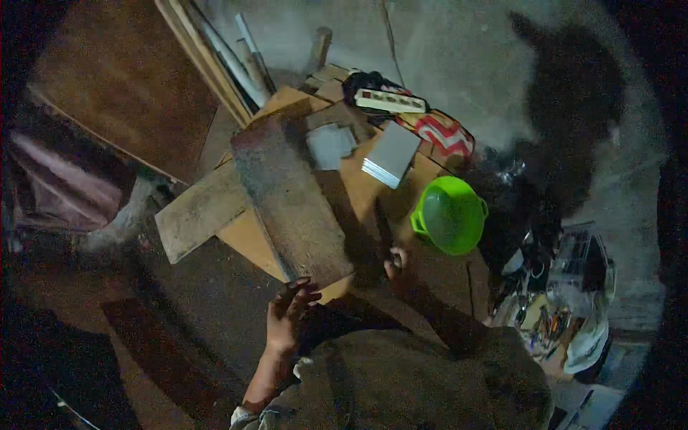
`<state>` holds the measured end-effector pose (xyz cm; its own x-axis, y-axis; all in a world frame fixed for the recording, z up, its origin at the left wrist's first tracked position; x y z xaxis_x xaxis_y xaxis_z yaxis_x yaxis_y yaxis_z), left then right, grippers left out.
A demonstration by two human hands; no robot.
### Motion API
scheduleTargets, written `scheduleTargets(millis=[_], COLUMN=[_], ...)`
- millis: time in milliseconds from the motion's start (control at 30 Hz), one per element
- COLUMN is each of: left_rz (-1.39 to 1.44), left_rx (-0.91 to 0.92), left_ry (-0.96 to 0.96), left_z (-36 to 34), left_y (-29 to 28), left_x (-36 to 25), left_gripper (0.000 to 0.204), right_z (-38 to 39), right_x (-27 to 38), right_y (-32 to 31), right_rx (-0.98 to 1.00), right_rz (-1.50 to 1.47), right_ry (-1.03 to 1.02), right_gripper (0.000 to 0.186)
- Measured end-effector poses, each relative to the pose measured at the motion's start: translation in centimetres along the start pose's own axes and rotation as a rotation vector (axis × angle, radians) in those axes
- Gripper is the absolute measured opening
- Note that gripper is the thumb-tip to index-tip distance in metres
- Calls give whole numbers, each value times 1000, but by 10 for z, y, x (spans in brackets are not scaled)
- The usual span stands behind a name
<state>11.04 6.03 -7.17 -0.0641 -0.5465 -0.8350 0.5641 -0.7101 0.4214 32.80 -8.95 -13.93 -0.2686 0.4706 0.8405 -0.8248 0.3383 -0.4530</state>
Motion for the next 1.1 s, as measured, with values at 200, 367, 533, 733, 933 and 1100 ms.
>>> scheduleTargets(millis=[200,367,533,733,933,1100], left_rz=[-45,-171,-364,-494,-262,-192], left_rx=[-24,48,121,79,8,-85], left_ry=[-51,-37,131,118,75,59], left_z=[-1,-1,10,25,31,42], left_y=[13,30,33,26,24,26], left_x=[8,5,4,5,5,-4], left_gripper=[34,36,39,35,34,33], right_z=[55,66,76,19,-84,-106], right_x=[-99,-143,-90,-57,-222,-248], right_y=[-17,-5,-32,-133,-166,-161], right_rx=[9,-194,-25,-411,-363,-464], right_rz=[730,1564,964,567,910,562], right_ry=[64,-85,276,27,73,-83], right_gripper=[48,50,44,31,27,23])
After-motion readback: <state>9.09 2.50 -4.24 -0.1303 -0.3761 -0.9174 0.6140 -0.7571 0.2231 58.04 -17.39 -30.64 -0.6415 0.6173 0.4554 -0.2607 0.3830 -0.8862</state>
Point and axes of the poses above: each hand's wrist, its own z-axis away from the middle knuckle, its own y-axis out of the palm, x = y × z, the point moved 4 cm from there along -z, towards the middle knuckle, and after that the axes turned 15 degrees about x, right-handed, at the moved point
